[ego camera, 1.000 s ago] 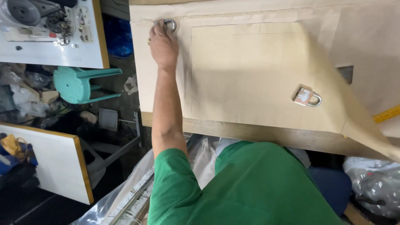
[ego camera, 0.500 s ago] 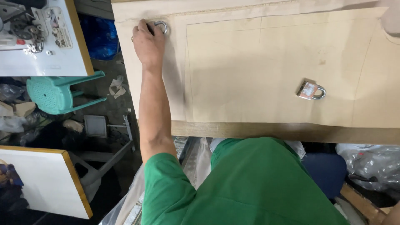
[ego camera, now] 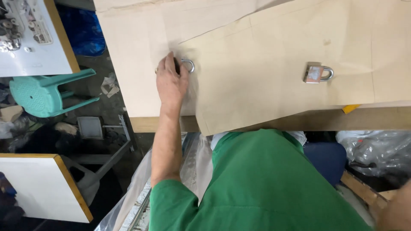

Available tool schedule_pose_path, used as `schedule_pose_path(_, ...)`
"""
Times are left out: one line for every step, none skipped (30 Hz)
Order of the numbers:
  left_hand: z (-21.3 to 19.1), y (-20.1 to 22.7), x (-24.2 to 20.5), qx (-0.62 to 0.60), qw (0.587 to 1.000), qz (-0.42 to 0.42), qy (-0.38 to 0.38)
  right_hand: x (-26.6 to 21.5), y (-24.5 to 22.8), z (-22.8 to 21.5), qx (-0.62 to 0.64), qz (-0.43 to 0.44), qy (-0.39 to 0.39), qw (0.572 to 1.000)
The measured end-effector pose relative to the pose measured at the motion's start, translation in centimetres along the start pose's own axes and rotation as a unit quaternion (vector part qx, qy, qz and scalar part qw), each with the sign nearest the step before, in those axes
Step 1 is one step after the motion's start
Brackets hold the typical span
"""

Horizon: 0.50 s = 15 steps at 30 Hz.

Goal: The person measures and marks a large piece of light-colored fabric laid out on a wooden table. They use a yellow ruler and a pencil to draw straight lines and curved patterns, securing the fabric with padlocks. The person adjusts the fabric and ruler multiple times to complete the markings.

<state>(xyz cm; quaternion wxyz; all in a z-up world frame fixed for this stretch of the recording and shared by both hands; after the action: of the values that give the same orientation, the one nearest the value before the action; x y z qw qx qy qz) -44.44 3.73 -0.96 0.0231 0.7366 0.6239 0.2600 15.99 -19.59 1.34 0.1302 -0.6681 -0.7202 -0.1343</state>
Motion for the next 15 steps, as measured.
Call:
schedule_pose_path(-0.6,0.9,-0.3,-0.008,1.000,-0.006,-0.002,-0.2,-0.6,0.0,-0.011,-0.014,0.003,1.000)
schedule_pose_path(-0.6,2.3,-0.8,-0.026,1.000,-0.009,-0.010,-1.2,-0.9,-1.1,-0.031,-0.023,0.000,0.999)
schedule_pose_path(-0.9,3.0,-1.6,-0.039,0.999,-0.005,-0.018,-1.6,-2.7,-1.5,-0.050,-0.032,-0.004,0.998)
schedule_pose_path(-1.4,3.4,-2.0,-0.034,0.999,-0.016,-0.016,-1.8,-4.7,-1.4,-0.067,-0.042,-0.004,0.997)
schedule_pose_path(-1.9,3.6,-2.5,-0.029,0.999,-0.026,-0.015,-1.9,-6.7,-1.4,-0.084,-0.052,-0.005,0.995)
schedule_pose_path(-2.3,3.8,-3.1,-0.032,0.999,-0.025,-0.020,-2.2,-8.9,-1.0,-0.094,-0.066,-0.005,0.993)
schedule_pose_path(-2.8,3.5,-3.8,-0.033,0.997,-0.066,-0.037,-2.2,-11.4,-0.6,-0.103,-0.079,-0.007,0.991)
schedule_pose_path(-2.8,3.5,-4.4,-0.037,0.992,-0.106,-0.052,-1.5,-13.7,0.1,-0.116,-0.094,-0.007,0.989)
schedule_pose_path(-3.2,3.6,-4.9,-0.043,0.992,-0.104,-0.056,-1.1,-16.3,0.9,-0.122,-0.092,-0.011,0.988)
schedule_pose_path(-3.8,3.4,-5.4,-0.042,0.991,-0.118,-0.056,-0.9,-19.4,1.7,0.071,-0.088,-0.036,0.993)
schedule_pose_path(-4.3,3.2,-5.8,-0.041,0.989,-0.132,-0.057,-0.7,-22.4,2.5,0.261,-0.078,-0.057,0.961)
schedule_pose_path(-5.2,3.7,-5.9,-0.046,0.988,-0.130,-0.062,-0.2,-22.9,2.2,0.257,-0.073,-0.060,0.962)
schedule_pose_path(-6.0,4.1,-6.0,-0.049,0.982,-0.165,-0.078,0.3,-23.6,1.6,0.273,-0.102,-0.043,0.956)
schedule_pose_path(-6.8,4.4,-6.0,-0.053,0.974,-0.200,-0.091,0.9,-24.2,1.1,0.289,-0.131,-0.025,0.948)
schedule_pose_path(-7.0,3.2,-7.3,-0.058,0.974,-0.198,-0.095,0.9,-24.6,1.3,0.284,-0.129,-0.028,0.950)
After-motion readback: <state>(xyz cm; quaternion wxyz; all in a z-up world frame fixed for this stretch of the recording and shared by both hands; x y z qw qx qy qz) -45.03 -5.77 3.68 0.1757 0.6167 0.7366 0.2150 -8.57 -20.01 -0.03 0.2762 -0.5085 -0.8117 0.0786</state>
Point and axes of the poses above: each hand's wrist, its own x-axis towards the middle knuckle, its own z-axis out of the palm, y = z × x, the point moved 3 cm from there along x, towards the middle knuckle, and after that the axes turned 14 degrees about y, right-handed, at the moved point
